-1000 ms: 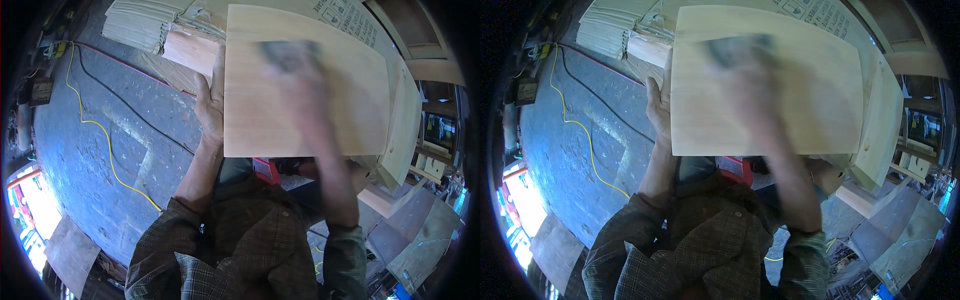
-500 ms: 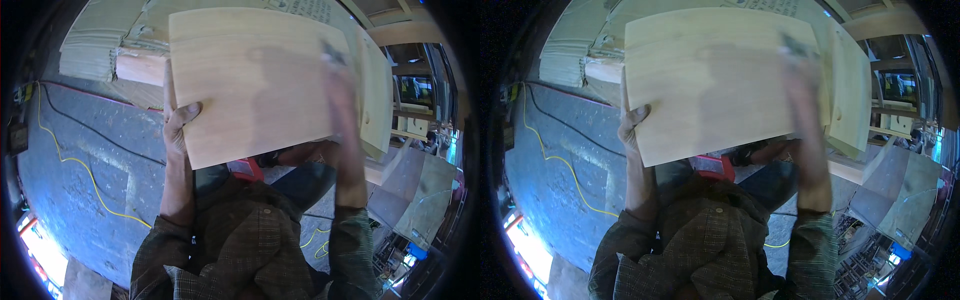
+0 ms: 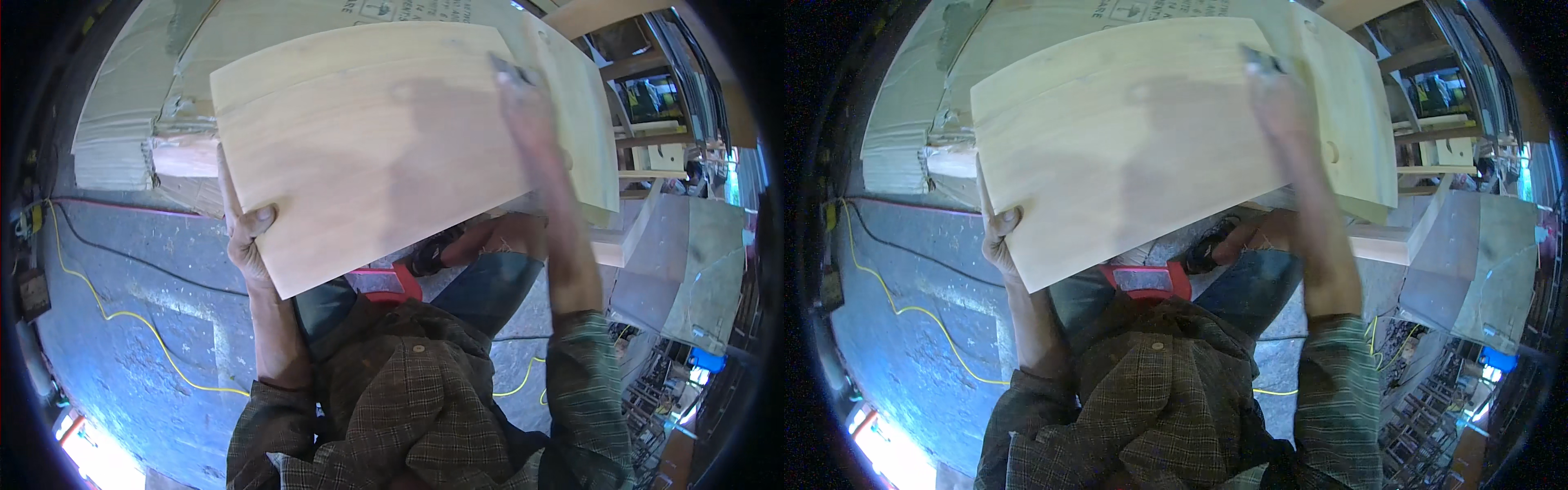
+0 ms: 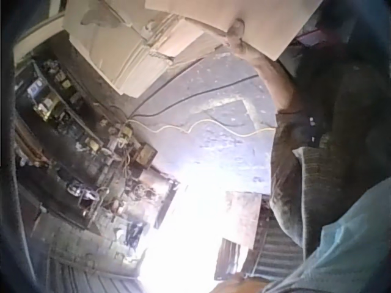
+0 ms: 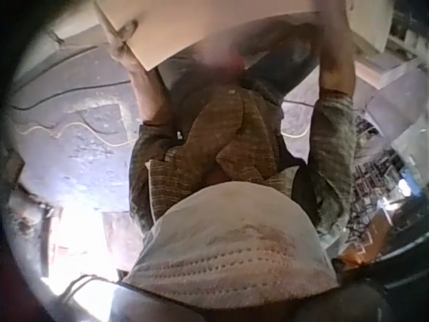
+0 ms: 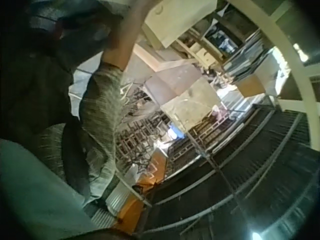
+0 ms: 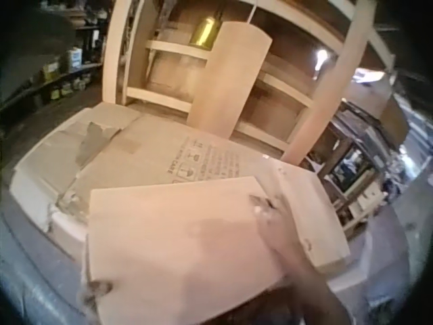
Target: The person sits on a small pink stool and sands a rectangular piece of light-colored wood using a blue sanding block. They hold the wood on their lap and rub the block across the surface repeatedly. The person briefly stands up to move a long wooden frame before sitting back down to continue sanding the same piece of wood.
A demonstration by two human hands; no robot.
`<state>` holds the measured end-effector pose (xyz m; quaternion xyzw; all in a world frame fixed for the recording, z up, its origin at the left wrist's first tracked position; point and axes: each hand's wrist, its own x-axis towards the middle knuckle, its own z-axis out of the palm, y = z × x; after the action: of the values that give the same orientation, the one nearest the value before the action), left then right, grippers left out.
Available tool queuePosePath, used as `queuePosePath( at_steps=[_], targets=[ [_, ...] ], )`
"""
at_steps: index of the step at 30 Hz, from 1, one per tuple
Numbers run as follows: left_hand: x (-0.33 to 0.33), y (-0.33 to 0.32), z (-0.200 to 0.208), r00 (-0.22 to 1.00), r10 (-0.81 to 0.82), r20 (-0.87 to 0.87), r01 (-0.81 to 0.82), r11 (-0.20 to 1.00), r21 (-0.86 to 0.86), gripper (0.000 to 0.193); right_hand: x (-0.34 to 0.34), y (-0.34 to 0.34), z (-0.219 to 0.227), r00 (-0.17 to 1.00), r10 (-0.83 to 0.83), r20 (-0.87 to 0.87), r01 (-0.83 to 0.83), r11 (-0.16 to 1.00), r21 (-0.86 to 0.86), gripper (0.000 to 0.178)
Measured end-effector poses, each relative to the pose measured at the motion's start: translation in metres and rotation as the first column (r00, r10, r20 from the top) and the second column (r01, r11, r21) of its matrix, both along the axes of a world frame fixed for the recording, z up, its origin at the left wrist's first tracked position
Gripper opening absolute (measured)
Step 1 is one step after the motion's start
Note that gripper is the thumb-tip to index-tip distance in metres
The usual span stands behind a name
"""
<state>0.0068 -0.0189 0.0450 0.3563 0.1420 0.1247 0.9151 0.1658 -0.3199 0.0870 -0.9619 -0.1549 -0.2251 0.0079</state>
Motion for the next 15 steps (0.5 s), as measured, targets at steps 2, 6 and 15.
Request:
queuePosePath(
  at_steps=[2,6,15],
  targets=[
    [-0.002,0.0,-0.002,1.0,0.016,0.003,-0.016,1.0,-0.013,0.106,-0.028,0.05,0.02,0.863,0.0,-0.505,0.196,0.922,0.335,0.037],
    [-0.004,0.003,-0.014,0.994,-0.028,0.102,0.033,0.998,-0.048,0.086,-0.088,0.161,-0.011,0.836,0.536,-0.12,-0.545,0.836,-0.06,0.034],
    [-0.005,0.004,-0.012,0.999,-0.03,0.045,0.031,0.999,-0.021,0.095,0.026,-0.033,-0.007,0.905,-0.129,-0.405,0.248,0.934,0.256,0.039]
  ],
)
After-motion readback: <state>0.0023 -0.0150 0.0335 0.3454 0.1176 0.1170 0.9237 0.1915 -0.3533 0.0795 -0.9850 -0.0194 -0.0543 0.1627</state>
